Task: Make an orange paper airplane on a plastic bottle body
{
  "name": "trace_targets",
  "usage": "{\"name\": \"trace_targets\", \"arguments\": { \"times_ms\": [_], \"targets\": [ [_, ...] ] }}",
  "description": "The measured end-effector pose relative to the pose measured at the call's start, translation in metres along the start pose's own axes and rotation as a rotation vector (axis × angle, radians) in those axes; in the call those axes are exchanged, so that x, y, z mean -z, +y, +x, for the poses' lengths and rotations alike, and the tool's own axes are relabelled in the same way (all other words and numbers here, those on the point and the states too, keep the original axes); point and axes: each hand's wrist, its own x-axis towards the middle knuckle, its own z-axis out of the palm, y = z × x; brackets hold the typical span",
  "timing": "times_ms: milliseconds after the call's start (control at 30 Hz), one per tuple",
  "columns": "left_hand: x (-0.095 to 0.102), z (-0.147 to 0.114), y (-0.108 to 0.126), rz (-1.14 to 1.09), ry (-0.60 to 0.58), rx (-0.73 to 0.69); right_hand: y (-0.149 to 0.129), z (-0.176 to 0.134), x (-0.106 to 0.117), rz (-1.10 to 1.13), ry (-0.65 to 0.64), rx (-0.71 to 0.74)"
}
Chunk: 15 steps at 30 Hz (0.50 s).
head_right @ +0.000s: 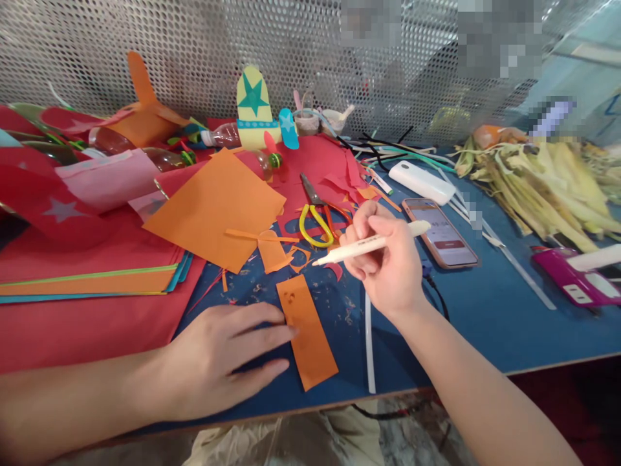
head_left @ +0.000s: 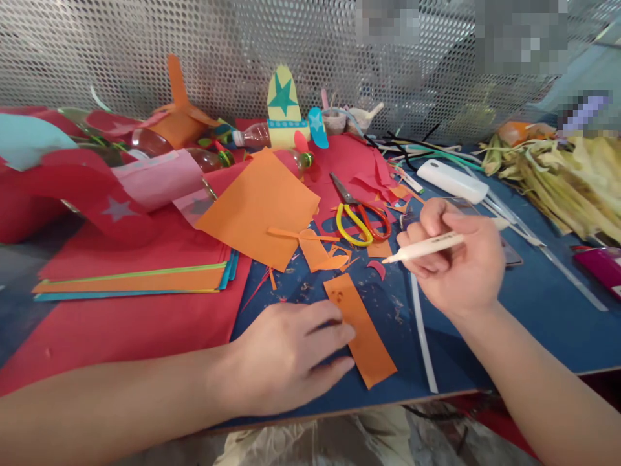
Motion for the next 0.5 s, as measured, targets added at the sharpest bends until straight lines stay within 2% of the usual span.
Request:
{"name": "trace_targets", "arguments": {
  "times_ms": [100, 167, 300, 367, 500],
  "targets": [
    [-0.003, -0.005, 0.005, 0.189, -0.073, -0.088, -0.001, 0.004, 0.001, 0.051, 0.015, -0.075],
    [-0.005, -0.006, 0.007, 0.249, -0.122, -0.104, 0.003, 0.004, 0.000, 0.028, -0.052, -0.184],
    [-0.006, -0.005, 0.008, 0.272, -0.172, -0.106, 0.013, -0.001, -0.004, -0.218, -0.234, -0.377],
    [-0.005, -0.004, 0.008, 0.281, -0.182, -0.105, 0.018, -0.002, -0.005, -0.353, -0.257, -0.374],
    [-0.005, -0.004, 0.008, 0.281, -0.182, -0.109, 0.023, -0.003, -0.002, -0.514, -0.190, -0.278]
  ]
}}
